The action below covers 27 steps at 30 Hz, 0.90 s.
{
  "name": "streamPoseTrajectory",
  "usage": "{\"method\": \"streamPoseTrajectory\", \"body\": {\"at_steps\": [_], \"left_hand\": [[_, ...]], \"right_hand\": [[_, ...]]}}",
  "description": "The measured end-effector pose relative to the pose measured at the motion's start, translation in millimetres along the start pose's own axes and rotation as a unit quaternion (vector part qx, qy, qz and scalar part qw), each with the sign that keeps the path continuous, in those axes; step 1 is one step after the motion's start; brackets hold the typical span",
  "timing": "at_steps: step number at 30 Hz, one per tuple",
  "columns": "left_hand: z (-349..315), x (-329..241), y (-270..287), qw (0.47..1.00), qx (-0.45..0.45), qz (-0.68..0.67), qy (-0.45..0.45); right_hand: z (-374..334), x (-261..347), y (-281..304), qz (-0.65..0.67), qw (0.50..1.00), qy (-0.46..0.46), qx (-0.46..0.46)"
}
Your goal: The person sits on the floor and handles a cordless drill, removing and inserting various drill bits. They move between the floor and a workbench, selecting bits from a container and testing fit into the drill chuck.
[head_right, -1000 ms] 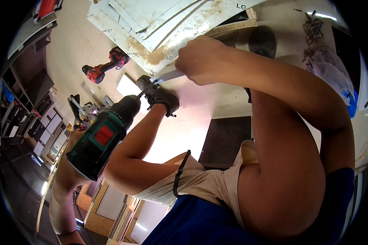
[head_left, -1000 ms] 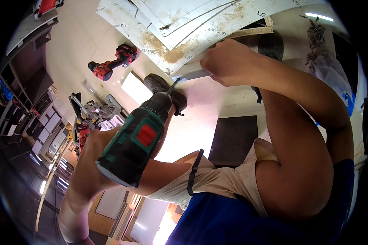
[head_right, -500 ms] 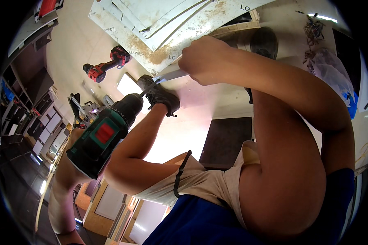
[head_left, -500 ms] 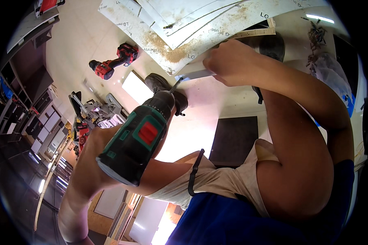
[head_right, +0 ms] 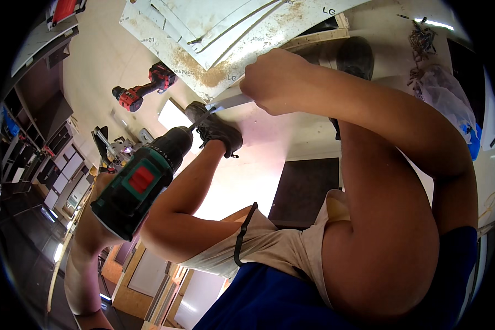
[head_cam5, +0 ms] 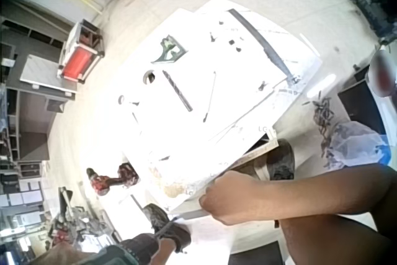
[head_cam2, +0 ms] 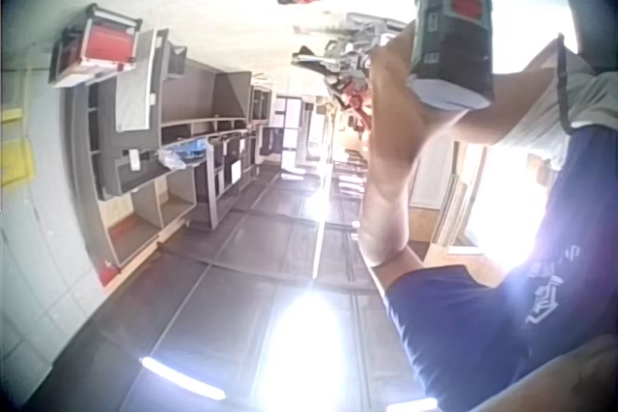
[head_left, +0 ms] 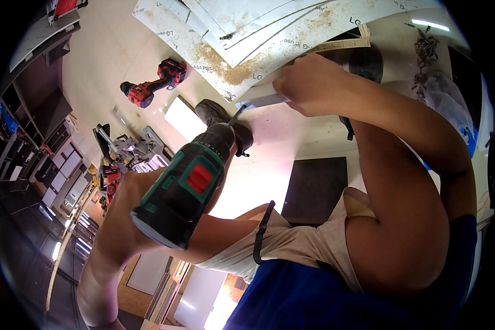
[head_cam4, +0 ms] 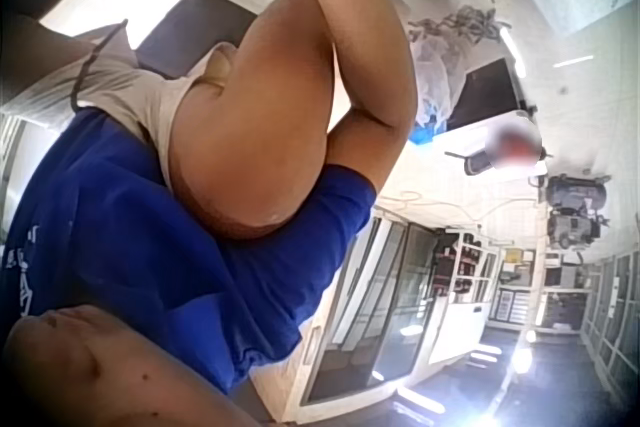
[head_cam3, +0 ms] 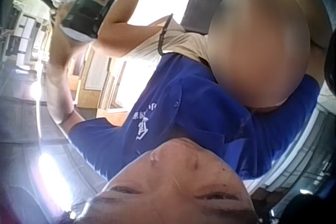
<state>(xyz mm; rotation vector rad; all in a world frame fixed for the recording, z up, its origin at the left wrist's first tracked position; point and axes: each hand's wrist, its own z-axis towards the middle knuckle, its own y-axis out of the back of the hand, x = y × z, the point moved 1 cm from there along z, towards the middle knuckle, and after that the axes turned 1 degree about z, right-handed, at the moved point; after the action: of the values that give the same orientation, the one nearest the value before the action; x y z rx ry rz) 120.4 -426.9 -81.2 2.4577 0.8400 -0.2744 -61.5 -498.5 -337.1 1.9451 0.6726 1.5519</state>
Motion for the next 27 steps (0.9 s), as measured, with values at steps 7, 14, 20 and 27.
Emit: {"method": "streamPoseTrajectory", "body": {"at_steps": [7,14,20,27], "left_hand": [[-3,-2,1,1.0,0.006,0.027,0.005],[2,4,-2,1.0,0.02,-0.023,0.006],[1,-1,0,0.999,0.033,-0.029,0.012],[-2,4,0,0.997,0.042,-0.015,0.056]], "right_hand": [[1,0,1,0.008,1.0,-0.002,0.004],[-1,0,2,0.002,0.999,-0.017,0.037],[-1,-2,1,-0.003,1.0,-0.002,0.019],[-2,-3,3,-0.001,1.0,0.015,0.011]]}}
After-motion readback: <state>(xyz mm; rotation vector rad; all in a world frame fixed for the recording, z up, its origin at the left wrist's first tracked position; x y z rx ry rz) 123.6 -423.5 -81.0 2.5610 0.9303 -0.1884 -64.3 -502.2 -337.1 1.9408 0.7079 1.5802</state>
